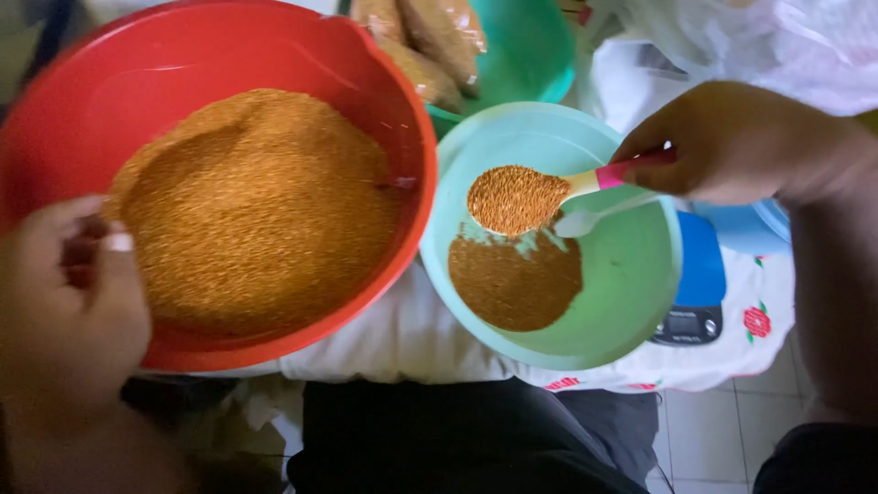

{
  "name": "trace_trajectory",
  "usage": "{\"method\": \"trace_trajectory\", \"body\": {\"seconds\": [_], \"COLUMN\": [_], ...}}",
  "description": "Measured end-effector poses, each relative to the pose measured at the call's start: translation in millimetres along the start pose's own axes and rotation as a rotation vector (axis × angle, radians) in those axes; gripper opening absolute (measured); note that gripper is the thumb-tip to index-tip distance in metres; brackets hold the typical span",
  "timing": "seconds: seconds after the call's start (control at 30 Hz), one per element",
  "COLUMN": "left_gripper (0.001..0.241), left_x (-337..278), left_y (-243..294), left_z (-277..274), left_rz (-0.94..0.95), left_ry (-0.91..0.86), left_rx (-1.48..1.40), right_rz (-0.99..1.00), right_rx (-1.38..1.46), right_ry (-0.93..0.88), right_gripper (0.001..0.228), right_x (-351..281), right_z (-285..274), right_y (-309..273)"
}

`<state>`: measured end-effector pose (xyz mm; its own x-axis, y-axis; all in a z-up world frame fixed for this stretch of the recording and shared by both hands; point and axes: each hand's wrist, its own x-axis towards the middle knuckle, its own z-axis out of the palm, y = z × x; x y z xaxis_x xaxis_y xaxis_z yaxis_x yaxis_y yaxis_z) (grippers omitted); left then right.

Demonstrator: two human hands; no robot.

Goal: The person scoops seeds from a large red bowl into a smaller blue bowl, using a spoon to measure and mix different types of grain.

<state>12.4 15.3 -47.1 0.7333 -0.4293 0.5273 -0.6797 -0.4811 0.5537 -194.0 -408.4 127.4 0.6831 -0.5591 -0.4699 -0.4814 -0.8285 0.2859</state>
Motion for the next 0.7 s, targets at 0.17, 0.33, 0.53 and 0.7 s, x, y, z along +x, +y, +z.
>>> {"method": "trace_trajectory", "body": {"seconds": [0.17, 0.33, 0.53, 0.7], "left_gripper": [0.033, 0.03, 0.028, 0.03], "left_x": [-3, 1, 2, 4], "left_y": [-6, -2, 6, 21], "left_z": [9, 0, -8, -11], "left_rz": [-0.018, 0.014, 0.12, 0.053], "left_ry": [0.003, 0.016, 0.08, 0.046], "left_rx": [-0.036, 0.041, 0.285, 0.294], "right_rz": [-0.1, -0.346, -0.445, -0.539], "right_rx": [0.113, 0.026, 0.353, 0.138], "right_ry": [0.303, 0.845, 0.977, 0.993], "right_gripper": [0.033, 0.019, 0.035, 0.032], "right_x": [8, -1, 9, 7], "right_z": [87, 133, 155, 127], "right_y": [42, 71, 94, 63]}}
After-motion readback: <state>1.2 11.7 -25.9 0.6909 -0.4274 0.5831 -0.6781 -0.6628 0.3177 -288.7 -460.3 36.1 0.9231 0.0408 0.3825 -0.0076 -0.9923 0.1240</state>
